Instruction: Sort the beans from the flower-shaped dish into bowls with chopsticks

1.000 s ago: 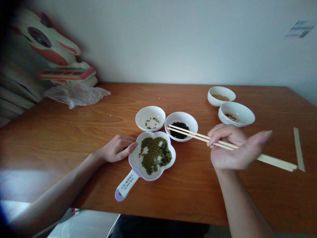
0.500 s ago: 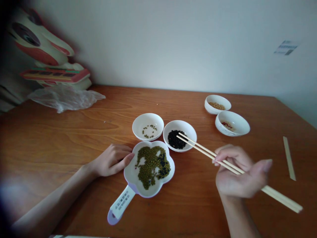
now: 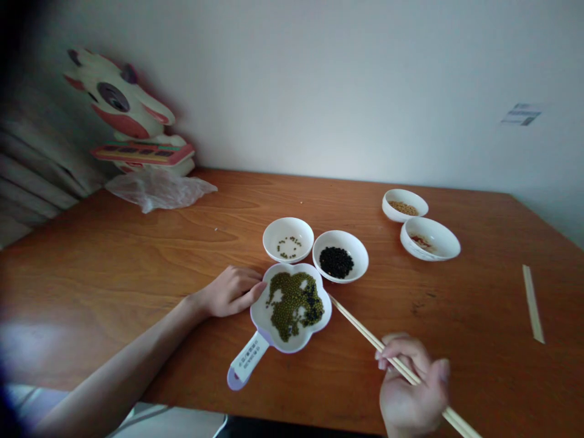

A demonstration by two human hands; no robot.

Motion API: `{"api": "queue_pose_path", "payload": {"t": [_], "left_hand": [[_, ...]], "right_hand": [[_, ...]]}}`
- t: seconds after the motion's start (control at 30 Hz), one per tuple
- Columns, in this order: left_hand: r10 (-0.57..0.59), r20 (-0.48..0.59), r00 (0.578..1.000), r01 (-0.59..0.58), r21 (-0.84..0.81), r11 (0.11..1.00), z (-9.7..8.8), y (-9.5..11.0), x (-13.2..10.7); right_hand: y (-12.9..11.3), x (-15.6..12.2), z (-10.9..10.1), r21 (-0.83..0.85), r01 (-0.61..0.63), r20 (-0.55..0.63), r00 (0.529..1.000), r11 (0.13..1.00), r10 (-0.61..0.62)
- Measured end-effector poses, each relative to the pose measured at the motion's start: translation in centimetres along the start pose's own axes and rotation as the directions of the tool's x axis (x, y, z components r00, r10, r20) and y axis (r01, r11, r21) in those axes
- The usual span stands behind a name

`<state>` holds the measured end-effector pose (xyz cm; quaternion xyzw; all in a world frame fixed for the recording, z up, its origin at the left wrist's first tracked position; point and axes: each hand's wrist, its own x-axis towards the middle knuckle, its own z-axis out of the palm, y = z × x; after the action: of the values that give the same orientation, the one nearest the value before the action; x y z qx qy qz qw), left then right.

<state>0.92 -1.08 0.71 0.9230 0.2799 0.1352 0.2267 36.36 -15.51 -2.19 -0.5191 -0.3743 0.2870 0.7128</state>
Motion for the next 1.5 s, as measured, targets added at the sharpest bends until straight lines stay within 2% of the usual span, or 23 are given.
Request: {"api": "queue_pose_path", "payload": {"t": [0.13, 0.23, 0.3, 0.37, 0.47, 0.63, 0.7, 0.87, 0.93, 1.07, 1.17, 1.27, 1.37, 1.5], "left_hand": [[-0.025, -0.006, 1.000, 0.025, -0.003, 1.000, 0.0, 0.0, 0.0], [-0.005, -0.005, 1.000, 0.005, -0.010, 1.000, 0.0, -0.2, 0.0], [0.007, -0.008, 1.000, -0.007, -0.008, 1.000, 0.0, -0.3, 0.0], [0.001, -0.002, 1.000, -0.001, -0.006, 1.000, 0.0, -0.4, 0.0], [-0.002, -0.001, 1.000, 0.002, -0.005, 1.000, 0.0, -0.3, 0.0], [0.009, 0.003, 1.000, -0.009, -0.015, 1.000, 0.0, -0.2, -0.1], [0.020, 0.003, 1.000, -0.020, -0.022, 1.000, 0.0, -0.2, -0.1], [0.019, -0.009, 1.000, -0.019, 0.014, 1.000, 0.2, -0.2, -0.2], [0.011, -0.020, 1.000, -0.010, 0.041, 0.999, 0.4, -0.1, -0.2], [0.002, -0.033, 0.999, 0.000, 0.060, 0.998, 0.6, 0.0, -0.1], [0.003, -0.035, 0.999, -0.001, 0.060, 0.998, 0.6, 0.0, 0.1], [0.023, -0.046, 0.999, -0.020, 0.061, 0.998, 0.7, -0.1, 0.1], [0.023, -0.044, 0.999, -0.020, 0.066, 0.998, 0.7, -0.2, 0.1], [0.013, -0.049, 0.999, -0.009, 0.069, 0.998, 0.7, 0.0, 0.0]], "right_hand": [[0.5, 0.0, -0.1, 0.031, 0.020, -0.072, 0.997, 0.999, -0.018], [0.4, 0.1, 0.0, 0.062, 0.072, -0.140, 0.988, 0.995, -0.063], [0.4, -0.1, 0.2, 0.076, 0.083, -0.146, 0.987, 0.994, -0.071], [0.5, -0.4, 0.2, 0.070, 0.110, -0.116, 0.988, 0.991, -0.102], [0.7, -1.1, 0.0, -0.001, 0.238, -0.050, 0.970, 0.971, -0.238], [0.6, -2.3, -0.1, -0.145, 0.477, 0.167, 0.875, 0.867, -0.454], [0.4, -2.6, 0.0, -0.177, 0.509, 0.180, 0.858, 0.842, -0.481], [-0.1, -2.9, 0.8, -0.223, 0.381, -0.023, 0.918, 0.898, -0.395], [-0.2, -2.8, 1.0, -0.189, 0.379, -0.062, 0.916, 0.906, -0.396], [0.4, -2.0, 0.4, -0.083, 0.422, 0.011, 0.906, 0.903, -0.422], [1.1, -1.5, -0.7, -0.087, 0.454, 0.021, 0.891, 0.887, -0.454], [1.4, -1.7, -1.0, -0.152, 0.357, -0.032, 0.930, 0.922, -0.365], [1.0, -2.6, 0.5, -0.149, 0.224, -0.065, 0.970, 0.963, -0.236], [0.1, -4.2, 4.1, -0.139, 0.168, -0.058, 0.982, 0.976, -0.178]]}}
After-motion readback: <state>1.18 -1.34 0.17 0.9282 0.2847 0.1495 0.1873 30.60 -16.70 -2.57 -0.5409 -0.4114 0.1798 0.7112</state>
